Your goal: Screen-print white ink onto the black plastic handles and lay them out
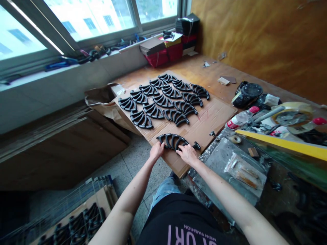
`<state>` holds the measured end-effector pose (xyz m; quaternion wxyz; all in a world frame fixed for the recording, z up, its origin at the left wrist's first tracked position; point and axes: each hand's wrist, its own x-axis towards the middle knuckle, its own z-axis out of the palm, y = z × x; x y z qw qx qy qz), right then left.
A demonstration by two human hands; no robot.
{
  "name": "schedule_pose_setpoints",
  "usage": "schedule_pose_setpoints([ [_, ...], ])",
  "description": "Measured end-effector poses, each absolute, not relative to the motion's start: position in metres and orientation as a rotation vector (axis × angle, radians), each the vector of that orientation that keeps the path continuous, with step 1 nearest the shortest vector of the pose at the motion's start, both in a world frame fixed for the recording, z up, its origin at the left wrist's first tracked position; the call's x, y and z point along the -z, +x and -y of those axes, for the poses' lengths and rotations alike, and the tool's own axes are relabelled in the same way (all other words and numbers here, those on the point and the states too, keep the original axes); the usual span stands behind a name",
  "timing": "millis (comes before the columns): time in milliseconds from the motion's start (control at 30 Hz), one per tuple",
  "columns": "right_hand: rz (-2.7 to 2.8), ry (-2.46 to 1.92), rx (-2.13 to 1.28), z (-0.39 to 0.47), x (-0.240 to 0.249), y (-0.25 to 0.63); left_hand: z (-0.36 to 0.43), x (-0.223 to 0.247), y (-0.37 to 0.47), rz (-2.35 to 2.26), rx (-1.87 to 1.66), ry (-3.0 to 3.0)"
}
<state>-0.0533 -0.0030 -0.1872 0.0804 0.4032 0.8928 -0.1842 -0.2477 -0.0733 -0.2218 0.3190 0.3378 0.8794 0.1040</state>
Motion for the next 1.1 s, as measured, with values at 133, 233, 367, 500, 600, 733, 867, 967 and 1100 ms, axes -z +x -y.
schedule_pose_setpoints([
  [133, -2.728, 1.177, 0.609, 0.004, 0.186, -0.044, 0.081, 0.217, -0.227, -2.496, -0.371, 1.044],
  [233, -2.806, 1.213, 0.648, 0.005, 0.186, -0.032, 0.095, 0.223, -0.193, -2.562, -0.526, 1.408],
  [367, -2.891, 1.252, 0.734, 0.008, 0.185, -0.013, 0.092, 0.235, -0.160, -2.582, -0.493, 1.531],
  [500, -2.927, 1.328, 0.839, 0.014, 0.184, 0.009, 0.075, 0.239, -0.157, -2.554, -0.419, 1.555],
  [600, -2.925, 1.436, 0.913, 0.021, 0.180, 0.029, 0.070, 0.243, -0.169, -2.504, -0.407, 1.629],
  [733, -2.865, 1.620, 1.021, 0.027, 0.173, 0.066, 0.064, 0.245, -0.206, -2.363, -0.416, 1.843],
  [867, -2.762, 1.852, 1.041, 0.030, 0.162, 0.108, 0.038, 0.239, -0.265, -2.325, -0.311, 1.943],
  [967, -2.661, 2.035, 1.016, 0.040, 0.152, 0.133, 0.016, 0.237, -0.296, -2.392, -0.220, 1.908],
  [1100, -2.523, 2.229, 1.011, 0.063, 0.136, 0.159, -0.001, 0.249, -0.304, -2.424, -0.166, 1.878],
])
